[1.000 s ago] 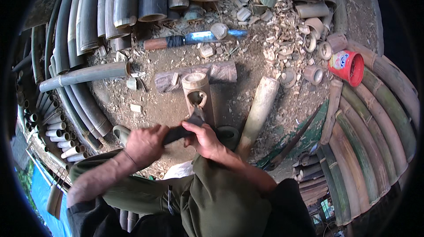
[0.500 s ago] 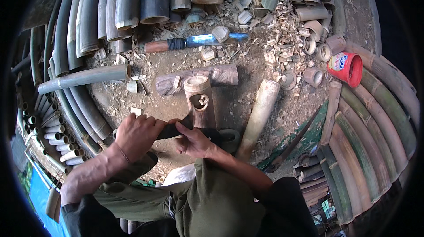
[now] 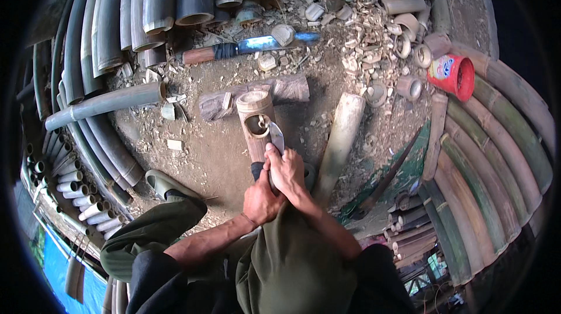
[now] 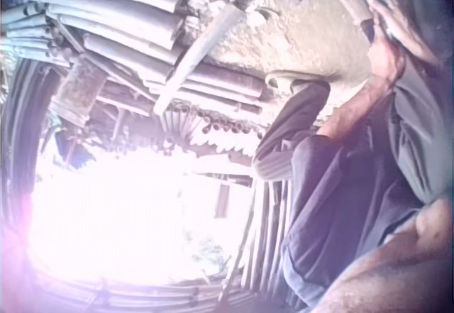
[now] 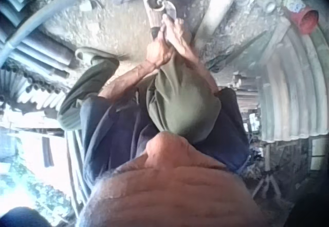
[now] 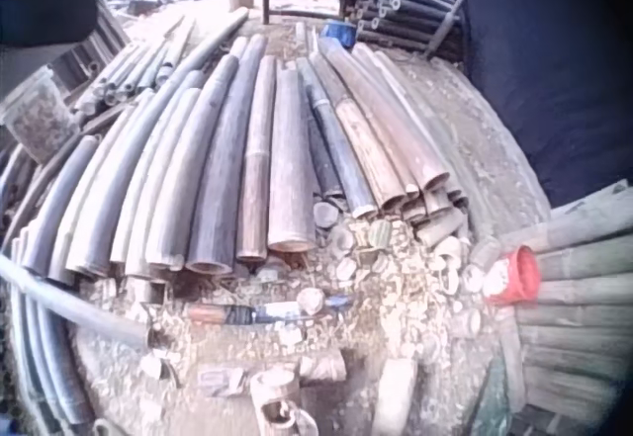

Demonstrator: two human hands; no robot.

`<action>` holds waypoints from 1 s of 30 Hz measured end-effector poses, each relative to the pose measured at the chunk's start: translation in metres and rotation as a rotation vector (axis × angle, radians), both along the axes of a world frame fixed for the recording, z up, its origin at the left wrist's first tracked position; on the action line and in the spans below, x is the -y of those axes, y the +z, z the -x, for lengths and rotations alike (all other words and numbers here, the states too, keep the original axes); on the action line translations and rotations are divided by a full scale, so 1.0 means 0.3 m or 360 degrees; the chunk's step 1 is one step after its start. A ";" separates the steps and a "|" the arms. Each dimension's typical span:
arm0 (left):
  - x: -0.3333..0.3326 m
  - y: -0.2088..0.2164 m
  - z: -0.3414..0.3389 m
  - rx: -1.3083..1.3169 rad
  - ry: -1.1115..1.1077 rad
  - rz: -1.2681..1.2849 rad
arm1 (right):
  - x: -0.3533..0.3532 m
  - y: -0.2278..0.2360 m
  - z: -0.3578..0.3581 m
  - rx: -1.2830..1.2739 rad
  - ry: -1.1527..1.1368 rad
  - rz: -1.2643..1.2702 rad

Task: The person uses a machete to shave a bamboo pole, handles several other poles, and uses a carving tool to hollow out a hole in a short bamboo section before fitting another pole into the hole.

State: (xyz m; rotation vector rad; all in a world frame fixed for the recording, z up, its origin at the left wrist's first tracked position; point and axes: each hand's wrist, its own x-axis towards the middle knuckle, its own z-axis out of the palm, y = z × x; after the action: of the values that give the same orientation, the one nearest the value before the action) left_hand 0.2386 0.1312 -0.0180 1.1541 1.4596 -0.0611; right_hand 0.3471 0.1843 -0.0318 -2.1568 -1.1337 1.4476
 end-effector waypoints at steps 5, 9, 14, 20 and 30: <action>0.030 0.037 0.250 -0.0007 0.0119 0.0035 | 0.020 0.071 0.121 -0.0442 0.0169 0.0406; -0.228 -0.006 0.411 -0.0226 -0.0226 -0.0239 | -0.064 0.006 0.219 -0.1147 -0.0377 0.0453; -0.673 0.215 0.246 -0.0638 -0.1358 -0.0432 | -0.142 0.033 0.122 -0.2156 -0.1474 0.0403; -0.857 0.303 -0.153 -0.0831 -0.2350 -0.0403 | -0.145 0.044 0.057 -0.2604 -0.2023 0.0410; -0.484 0.417 0.235 -0.0159 -0.1244 0.0460 | 0.010 0.242 0.037 -0.1988 -0.0934 0.0526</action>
State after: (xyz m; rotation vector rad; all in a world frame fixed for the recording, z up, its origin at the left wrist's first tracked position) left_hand 0.1681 0.2764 0.1072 1.4238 0.9623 -0.8505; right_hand 0.3361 0.1813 0.0407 -1.0564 0.1727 2.1421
